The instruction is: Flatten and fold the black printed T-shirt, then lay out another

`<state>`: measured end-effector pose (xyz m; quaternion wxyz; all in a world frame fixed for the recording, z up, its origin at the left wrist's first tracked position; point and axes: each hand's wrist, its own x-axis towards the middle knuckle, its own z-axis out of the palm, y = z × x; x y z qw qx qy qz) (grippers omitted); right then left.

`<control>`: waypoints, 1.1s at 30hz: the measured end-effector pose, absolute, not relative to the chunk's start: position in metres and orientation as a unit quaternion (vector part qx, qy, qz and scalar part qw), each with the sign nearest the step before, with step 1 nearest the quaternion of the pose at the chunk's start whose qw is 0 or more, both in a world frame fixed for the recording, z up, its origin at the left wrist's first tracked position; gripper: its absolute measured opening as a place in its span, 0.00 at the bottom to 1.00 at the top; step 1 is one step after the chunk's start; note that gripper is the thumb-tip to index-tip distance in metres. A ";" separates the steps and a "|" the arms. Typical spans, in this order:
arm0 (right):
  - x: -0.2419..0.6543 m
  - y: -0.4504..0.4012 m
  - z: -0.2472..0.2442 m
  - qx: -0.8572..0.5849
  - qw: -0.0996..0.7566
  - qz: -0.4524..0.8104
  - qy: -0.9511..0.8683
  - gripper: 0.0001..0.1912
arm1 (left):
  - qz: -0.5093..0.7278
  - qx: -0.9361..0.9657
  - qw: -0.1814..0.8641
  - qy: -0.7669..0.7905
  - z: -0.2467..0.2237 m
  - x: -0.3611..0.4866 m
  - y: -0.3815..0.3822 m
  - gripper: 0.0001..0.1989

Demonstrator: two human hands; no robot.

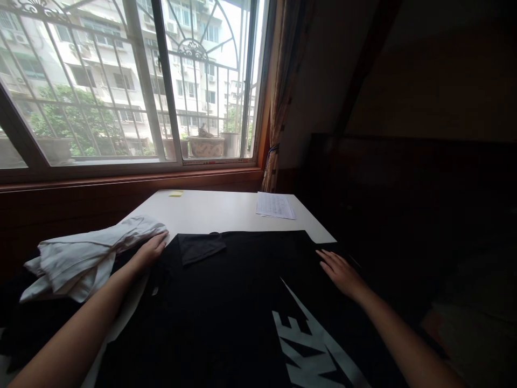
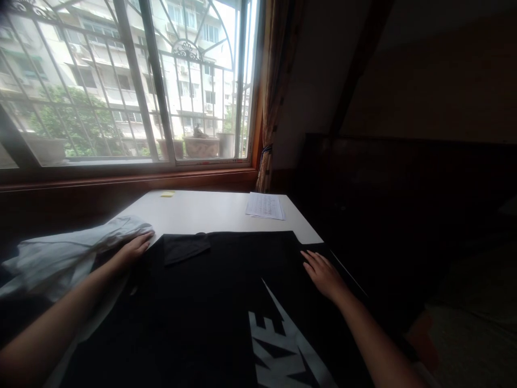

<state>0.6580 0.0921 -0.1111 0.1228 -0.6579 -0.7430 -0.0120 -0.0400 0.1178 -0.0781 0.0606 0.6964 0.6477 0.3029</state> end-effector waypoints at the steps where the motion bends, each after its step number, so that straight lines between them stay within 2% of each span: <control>1: 0.657 0.092 -0.110 -0.658 0.125 -0.012 -0.742 0.30 | 0.302 0.697 0.059 0.648 -0.078 -0.040 0.118 0.26; 11: 0.654 0.088 -0.106 -0.659 0.148 -0.008 -0.737 0.28 | 0.255 0.788 0.049 0.558 -0.079 -0.011 0.082 0.27; 15: 0.653 0.086 -0.105 -0.656 0.161 -0.015 -0.737 0.27 | 0.187 0.864 0.017 0.467 -0.081 0.003 0.030 0.24; 21: 0.647 0.080 -0.100 -0.643 0.173 -0.091 -0.740 0.25 | 0.118 0.895 -0.011 0.431 -0.073 0.007 -0.064 0.27; 27: 0.633 0.065 -0.081 -0.603 0.136 -0.176 -0.766 0.22 | 0.137 0.890 -0.089 0.426 -0.071 -0.022 -0.115 0.28; 33: 0.641 0.032 -0.083 -0.627 0.144 -0.123 -0.755 0.23 | 0.200 0.864 -0.080 0.456 -0.088 -0.049 -0.149 0.26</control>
